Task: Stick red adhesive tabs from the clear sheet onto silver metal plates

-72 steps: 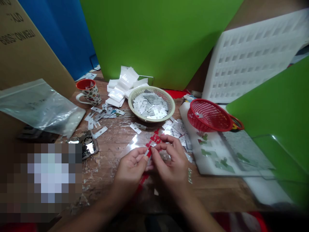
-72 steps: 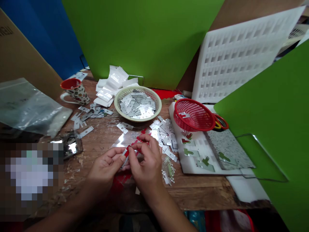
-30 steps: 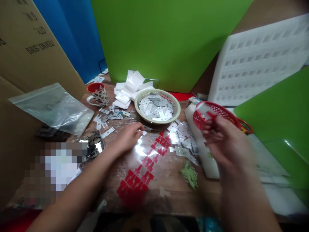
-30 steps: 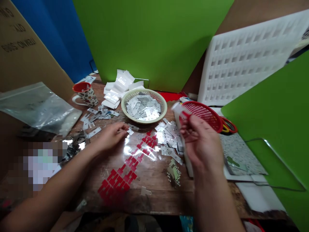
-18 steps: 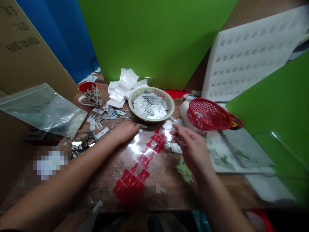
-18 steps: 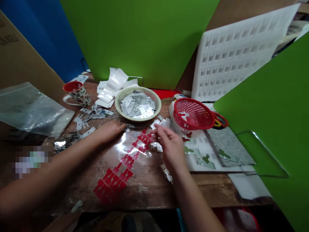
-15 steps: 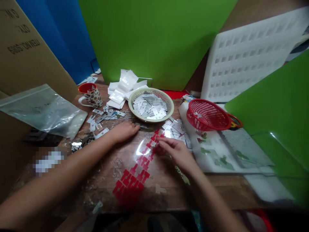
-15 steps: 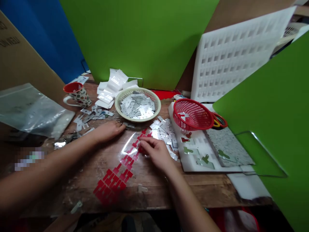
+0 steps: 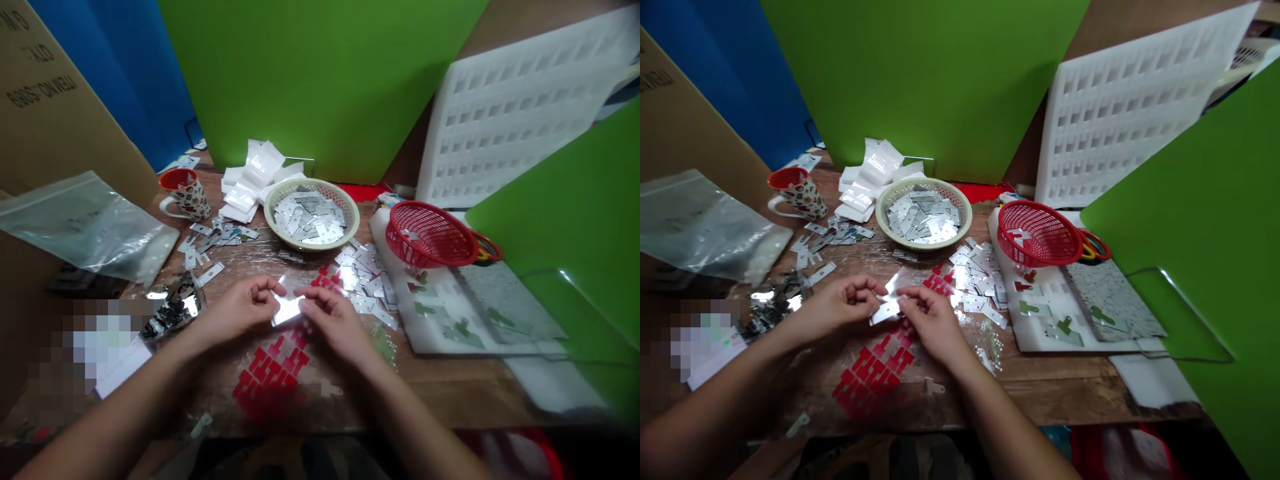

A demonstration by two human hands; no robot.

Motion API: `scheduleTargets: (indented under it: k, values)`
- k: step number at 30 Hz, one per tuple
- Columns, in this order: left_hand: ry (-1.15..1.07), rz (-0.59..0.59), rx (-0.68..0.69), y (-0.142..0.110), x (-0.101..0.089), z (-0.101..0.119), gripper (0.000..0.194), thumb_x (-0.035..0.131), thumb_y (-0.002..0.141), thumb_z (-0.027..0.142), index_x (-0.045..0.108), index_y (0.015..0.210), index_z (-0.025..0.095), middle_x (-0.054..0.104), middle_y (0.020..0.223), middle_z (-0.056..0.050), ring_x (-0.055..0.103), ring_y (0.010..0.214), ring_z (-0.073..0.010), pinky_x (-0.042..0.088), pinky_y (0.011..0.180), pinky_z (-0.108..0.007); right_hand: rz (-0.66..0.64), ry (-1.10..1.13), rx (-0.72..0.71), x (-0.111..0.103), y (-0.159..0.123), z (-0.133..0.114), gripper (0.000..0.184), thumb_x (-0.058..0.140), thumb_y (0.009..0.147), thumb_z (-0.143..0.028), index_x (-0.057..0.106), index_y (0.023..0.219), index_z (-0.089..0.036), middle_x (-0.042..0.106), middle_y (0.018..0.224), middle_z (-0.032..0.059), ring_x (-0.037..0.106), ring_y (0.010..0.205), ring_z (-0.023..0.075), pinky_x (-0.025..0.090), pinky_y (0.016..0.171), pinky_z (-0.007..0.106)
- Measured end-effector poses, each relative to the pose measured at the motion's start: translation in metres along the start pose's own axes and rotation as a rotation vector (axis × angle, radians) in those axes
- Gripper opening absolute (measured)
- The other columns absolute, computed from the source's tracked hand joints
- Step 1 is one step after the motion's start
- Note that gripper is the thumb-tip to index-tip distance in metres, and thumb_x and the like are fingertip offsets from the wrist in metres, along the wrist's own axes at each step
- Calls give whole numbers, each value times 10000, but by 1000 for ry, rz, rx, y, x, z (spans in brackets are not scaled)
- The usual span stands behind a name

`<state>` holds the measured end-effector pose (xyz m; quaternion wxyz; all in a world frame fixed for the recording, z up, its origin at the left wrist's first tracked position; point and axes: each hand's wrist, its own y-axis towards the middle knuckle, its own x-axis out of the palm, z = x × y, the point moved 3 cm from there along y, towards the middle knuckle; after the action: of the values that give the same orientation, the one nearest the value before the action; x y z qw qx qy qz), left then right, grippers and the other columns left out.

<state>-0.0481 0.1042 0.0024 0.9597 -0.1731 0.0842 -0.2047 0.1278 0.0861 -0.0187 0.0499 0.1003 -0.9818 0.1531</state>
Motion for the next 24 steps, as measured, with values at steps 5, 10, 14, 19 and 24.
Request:
scheduleTargets:
  k: [5, 10, 14, 19, 24]
  values:
    - [-137, -131, -145, -15, 28, -31, 277, 677, 753, 385, 593, 861, 144, 625, 596, 5, 533, 495, -101, 380, 511, -207, -94, -114, -6, 7, -15, 12, 209, 649, 802, -326, 673, 948, -178, 662, 732, 2, 597, 631, 132, 479, 610, 266]
    - [-278, -86, -139, -9, 47, -40, 250, 664, 784, 381, 579, 773, 146, 640, 633, -20, 583, 536, -107, 441, 543, -212, 231, -730, -226, -35, -23, 17, 201, 522, 891, -256, 644, 1030, -178, 680, 918, 69, 620, 844, 200, 470, 790, 344]
    - [-534, 25, -141, 17, 61, -30, 222, 645, 800, 356, 516, 830, 178, 682, 932, -78, 675, 709, -147, 509, 588, -238, 426, -1197, -267, -57, -17, 18, 155, 484, 896, -202, 632, 875, -163, 647, 911, 96, 588, 859, 226, 423, 788, 348]
    - [-578, -3, -169, 43, 78, -37, 246, 668, 778, 349, 484, 838, 197, 623, 851, -12, 690, 713, -152, 516, 538, -216, 397, -1385, -185, -53, -3, 22, 126, 495, 898, -215, 611, 880, -168, 646, 937, 101, 587, 876, 236, 368, 772, 346]
    - [-597, -38, -182, 45, 77, -46, 244, 658, 793, 348, 468, 841, 203, 609, 842, 8, 708, 738, -149, 530, 616, -220, 387, -1402, -173, -50, 0, 24, 105, 491, 894, -190, 592, 881, -161, 641, 910, 94, 578, 854, 233, 341, 769, 346]
